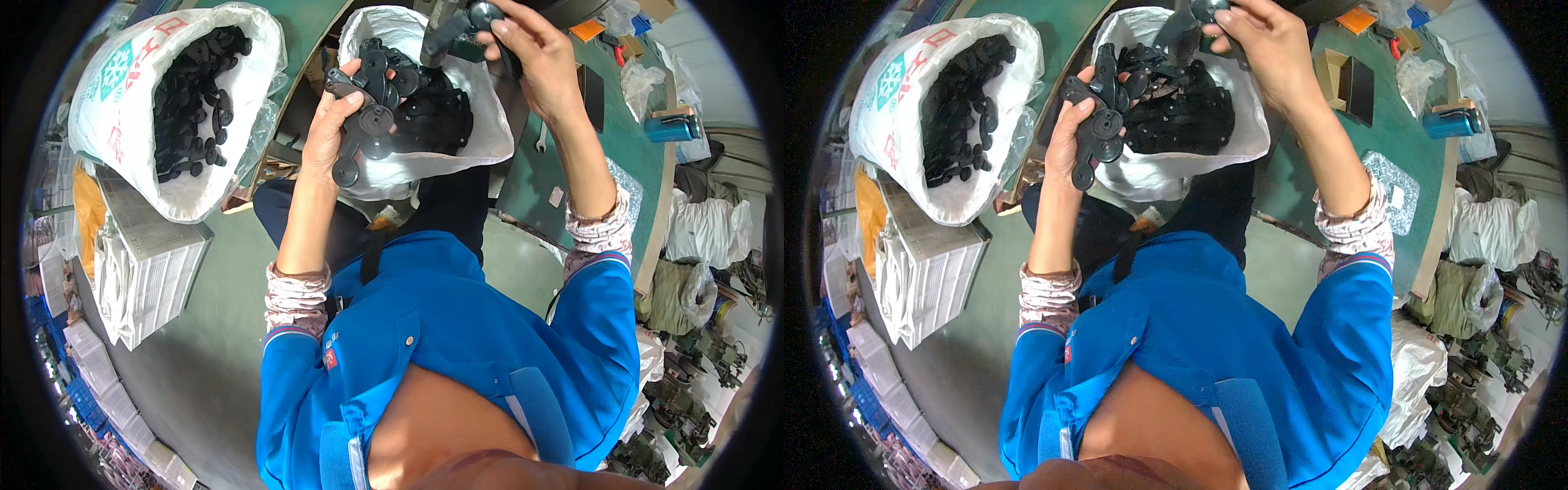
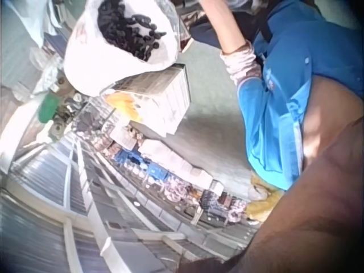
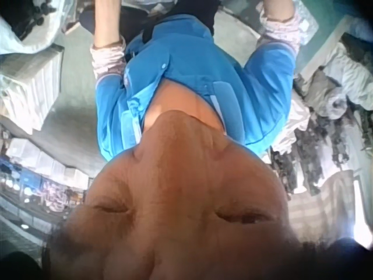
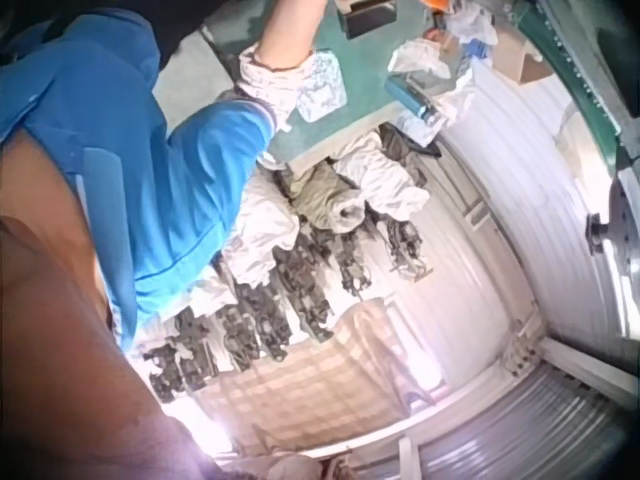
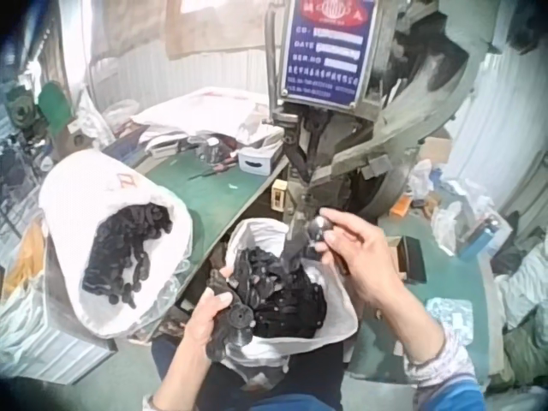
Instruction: The person repeatedly picks small black plastic parts from a white sack, places them into a machine, and then transfers the processed parts into a second white sack. The person handles the parts one at a time in a repetitive cycle.
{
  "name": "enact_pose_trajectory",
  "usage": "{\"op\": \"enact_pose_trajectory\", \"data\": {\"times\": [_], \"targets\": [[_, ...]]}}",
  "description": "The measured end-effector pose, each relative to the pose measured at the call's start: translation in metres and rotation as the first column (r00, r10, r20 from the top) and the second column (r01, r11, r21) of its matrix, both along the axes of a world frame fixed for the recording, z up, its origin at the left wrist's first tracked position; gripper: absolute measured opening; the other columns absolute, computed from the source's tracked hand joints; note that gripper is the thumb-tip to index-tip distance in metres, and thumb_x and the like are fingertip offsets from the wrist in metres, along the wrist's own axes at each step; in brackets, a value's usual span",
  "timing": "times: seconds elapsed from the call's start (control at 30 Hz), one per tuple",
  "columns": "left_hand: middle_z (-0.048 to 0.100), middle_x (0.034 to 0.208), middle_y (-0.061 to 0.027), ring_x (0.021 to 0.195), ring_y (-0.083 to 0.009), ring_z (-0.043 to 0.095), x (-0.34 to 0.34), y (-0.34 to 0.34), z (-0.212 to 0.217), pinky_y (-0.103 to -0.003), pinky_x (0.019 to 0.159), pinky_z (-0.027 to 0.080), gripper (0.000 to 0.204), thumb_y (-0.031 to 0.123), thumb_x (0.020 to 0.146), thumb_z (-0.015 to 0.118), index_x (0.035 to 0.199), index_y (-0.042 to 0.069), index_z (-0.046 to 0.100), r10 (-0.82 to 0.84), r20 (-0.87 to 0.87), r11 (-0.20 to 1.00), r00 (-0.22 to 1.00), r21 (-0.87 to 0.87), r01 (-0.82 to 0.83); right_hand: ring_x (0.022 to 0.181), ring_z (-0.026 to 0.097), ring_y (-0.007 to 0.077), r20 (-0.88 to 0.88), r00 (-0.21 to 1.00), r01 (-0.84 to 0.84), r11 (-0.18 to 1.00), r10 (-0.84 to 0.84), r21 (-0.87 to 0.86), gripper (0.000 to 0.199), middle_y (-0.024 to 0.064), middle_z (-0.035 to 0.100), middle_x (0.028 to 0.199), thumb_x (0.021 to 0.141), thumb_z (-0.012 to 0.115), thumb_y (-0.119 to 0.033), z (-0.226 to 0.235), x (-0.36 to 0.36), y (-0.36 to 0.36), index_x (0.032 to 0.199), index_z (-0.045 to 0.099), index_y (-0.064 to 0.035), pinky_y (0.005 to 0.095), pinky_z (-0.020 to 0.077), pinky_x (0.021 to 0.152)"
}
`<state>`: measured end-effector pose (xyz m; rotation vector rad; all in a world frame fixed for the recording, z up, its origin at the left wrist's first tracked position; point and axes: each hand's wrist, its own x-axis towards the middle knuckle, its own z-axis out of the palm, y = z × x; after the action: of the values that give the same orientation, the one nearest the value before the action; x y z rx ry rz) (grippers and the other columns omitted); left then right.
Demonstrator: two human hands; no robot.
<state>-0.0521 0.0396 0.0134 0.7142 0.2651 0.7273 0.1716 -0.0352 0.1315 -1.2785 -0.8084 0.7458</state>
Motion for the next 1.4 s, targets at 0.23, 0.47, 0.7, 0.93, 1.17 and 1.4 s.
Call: {"op": "enact_pose_trajectory", "data": {"times": [0.23,0.47,0.7,0.93,1.17,1.4], "targets": [[0.049,0.128,-0.0238,0.104,-0.0327,0.061,0.004,-0.003,-0.001,-0.036,0.072,0.06,0.066,0.016,0.082,0.063,0.14,0.009,0.033,-0.001,-0.067,0.998,0.998,0.067,0.006,0.046,0.057,0.0129,0.123,0.982,-0.126,0.981,0.145,-0.15,0.027,0.0098,0.065,0.07,0.091,0.054,-0.008,0.022,0.027,0.042,0.114,0.056,0.007,0.0231,0.0427,0.041],[0.054,0.124,-0.0183,0.102,-0.0248,0.063,0.0,-0.002,-0.01,-0.039,0.077,0.059,0.065,0.009,0.082,0.062,0.141,0.009,0.035,0.095,-0.146,0.981,0.985,0.182,-0.068,0.05,0.056,0.0096,-0.068,0.982,-0.187,0.964,0.177,-0.191,0.028,0.0073,0.064,0.079,0.093,0.055,-0.009,-0.007,0.023,0.048,0.117,0.055,0.0055,0.0211,0.044,0.041],[0.059,0.113,-0.0035,0.1,-0.0107,0.056,0.014,-0.018,-0.002,-0.026,0.091,0.044,0.06,0.004,0.081,0.065,0.136,0.007,0.044,0.066,-0.195,0.988,0.979,0.153,-0.036,0.07,0.064,0.0138,0.451,0.864,-0.144,0.968,0.225,-0.206,0.044,0.0077,0.066,0.079,0.077,0.075,-0.043,-0.094,-0.027,-0.007,0.092,0.065,-0.0023,0.0249,0.0496,0.063],[0.059,0.113,-0.0052,0.1,-0.0113,0.057,0.017,-0.02,-0.009,-0.027,0.089,0.046,0.059,0.002,0.082,0.061,0.137,0.007,0.042,-0.018,-0.154,0.998,0.988,0.063,0.028,0.069,0.058,0.0077,0.378,0.874,-0.196,0.934,0.304,-0.3,0.026,0.0031,0.063,0.074,0.083,0.07,-0.025,-0.093,-0.025,-0.009,0.091,0.067,-0.0006,0.022,0.0456,0.064],[0.061,0.109,-0.0115,0.091,-0.0197,0.065,0.02,-0.029,-0.008,-0.034,0.07,0.061,0.062,0.008,0.082,0.061,0.139,0.005,0.038,-0.015,-0.182,0.999,0.983,0.041,0.023,0.074,0.062,0.0086,0.093,0.892,-0.383,0.849,0.442,-0.363,0.021,0.0043,0.066,0.081,0.087,0.065,-0.017,-0.089,-0.023,-0.016,0.097,0.066,0.0015,0.0222,0.049,0.07],[0.059,0.117,-0.0197,0.094,-0.0281,0.065,0.015,-0.023,-0.01,-0.04,0.073,0.06,0.056,0.006,0.082,0.06,0.135,0.005,0.039,0.032,-0.114,0.999,0.993,-0.04,-0.037,0.079,0.061,0.0095,0.318,0.931,-0.208,0.977,0.18,0.054,0.018,0.0073,0.068,0.085,0.09,0.058,-0.009,-0.081,-0.031,-0.022,0.104,0.061,0.0007,0.0235,0.0471,0.071]]}}
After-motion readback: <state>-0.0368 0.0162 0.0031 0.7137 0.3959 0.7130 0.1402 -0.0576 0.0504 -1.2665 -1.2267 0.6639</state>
